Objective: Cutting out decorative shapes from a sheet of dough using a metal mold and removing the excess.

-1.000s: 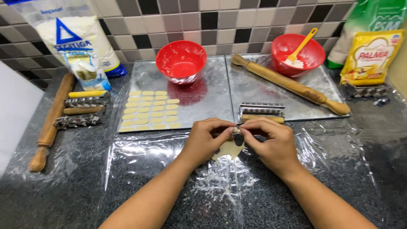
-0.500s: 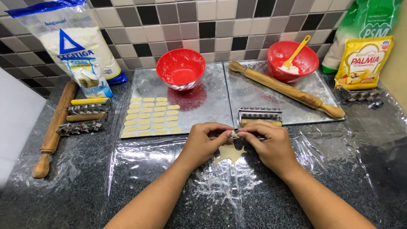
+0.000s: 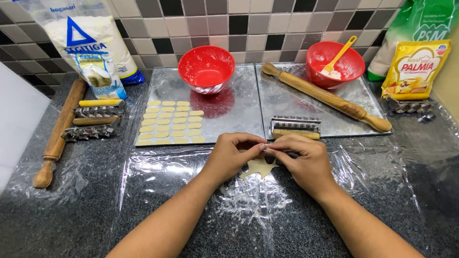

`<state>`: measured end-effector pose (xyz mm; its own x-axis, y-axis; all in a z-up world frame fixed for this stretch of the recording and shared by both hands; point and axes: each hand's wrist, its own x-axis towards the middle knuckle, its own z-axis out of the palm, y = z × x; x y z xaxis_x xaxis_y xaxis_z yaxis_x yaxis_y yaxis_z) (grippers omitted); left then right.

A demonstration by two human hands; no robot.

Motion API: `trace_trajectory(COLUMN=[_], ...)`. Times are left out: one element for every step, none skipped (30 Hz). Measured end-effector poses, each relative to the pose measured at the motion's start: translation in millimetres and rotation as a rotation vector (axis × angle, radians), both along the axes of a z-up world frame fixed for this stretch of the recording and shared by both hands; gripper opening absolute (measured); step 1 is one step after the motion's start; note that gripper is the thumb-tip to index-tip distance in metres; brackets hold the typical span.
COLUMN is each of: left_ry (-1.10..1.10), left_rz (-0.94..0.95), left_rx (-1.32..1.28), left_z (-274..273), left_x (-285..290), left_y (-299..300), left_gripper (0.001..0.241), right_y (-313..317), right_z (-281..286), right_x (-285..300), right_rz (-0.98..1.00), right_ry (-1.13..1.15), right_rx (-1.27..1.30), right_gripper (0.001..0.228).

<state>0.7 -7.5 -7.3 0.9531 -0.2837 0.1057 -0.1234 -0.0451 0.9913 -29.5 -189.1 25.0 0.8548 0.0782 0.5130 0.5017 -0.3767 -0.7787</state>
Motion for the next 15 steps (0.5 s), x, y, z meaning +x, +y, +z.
trace_trajectory(left_ry=[-0.001, 0.009, 0.022, 0.024, 0.015, 0.006, 0.01, 0.003, -0.012, -0.016, -0.011, -0.006, -0.002, -0.01, -0.018], left_rz=[0.001, -0.013, -0.026, -0.024, -0.04, -0.055, -0.056, -0.064, -0.071, -0.071, -0.088, -0.104, -0.104, -0.117, -0.131], left_rx=[0.0, -0.025, -0.05, -0.051, -0.054, -0.057, -0.058, -0.053, -0.047, -0.048, -0.072, -0.096, -0.096, -0.105, -0.116], left_z=[1, 1, 1, 3, 5, 8, 7, 7, 8, 10, 11, 12, 10, 8, 6], left_x=[0, 0, -1, -2, -4, -5, -6, -7, -5, -5, -7, -8, -6, -4, -2], left_y=[0, 1, 1, 1, 1, 0, 1, 2, 3, 3, 3, 3, 3, 2, 2], left_gripper=[0.019, 0.025, 0.03, 0.03, 0.033, 0.037, 0.037, 0.038, 0.039, 0.039, 0.044, 0.048, 0.048, 0.05, 0.052], right_y=[-1, -1, -2, -3, -3, -4, -5, -5, -5, -6, -7, -8, -8, -8, -8], right_z=[-2, -4, -7, -8, -9, -10, -12, -13, -12, -13, -14, -16, -14, -12, -10], right_x=[1, 2, 3, 4, 4, 5, 3, 1, 2, 3, 4, 4, 4, 3, 3], right_rz=[0.001, 0.007, 0.014, 0.016, 0.017, 0.018, 0.017, 0.03, 0.043, 0.043, 0.046, 0.049, 0.049, 0.038, 0.027], right_ry=[-0.001, -0.022, -0.039, -0.037, -0.044, -0.05, -0.046, 0.019, 0.075, 0.072, 0.071, 0.071, 0.074, 0.063, 0.051], right_rx=[0.0, -0.024, -0.049, -0.049, -0.045, -0.041, -0.042, 0.031, 0.103, 0.102, 0.102, 0.101, 0.102, 0.059, 0.015], right_gripper=[0.012, 0.011, 0.01, 0.01, 0.011, 0.012, 0.012, 0.013, 0.015, 0.015, 0.015, 0.015, 0.015, 0.014, 0.013])
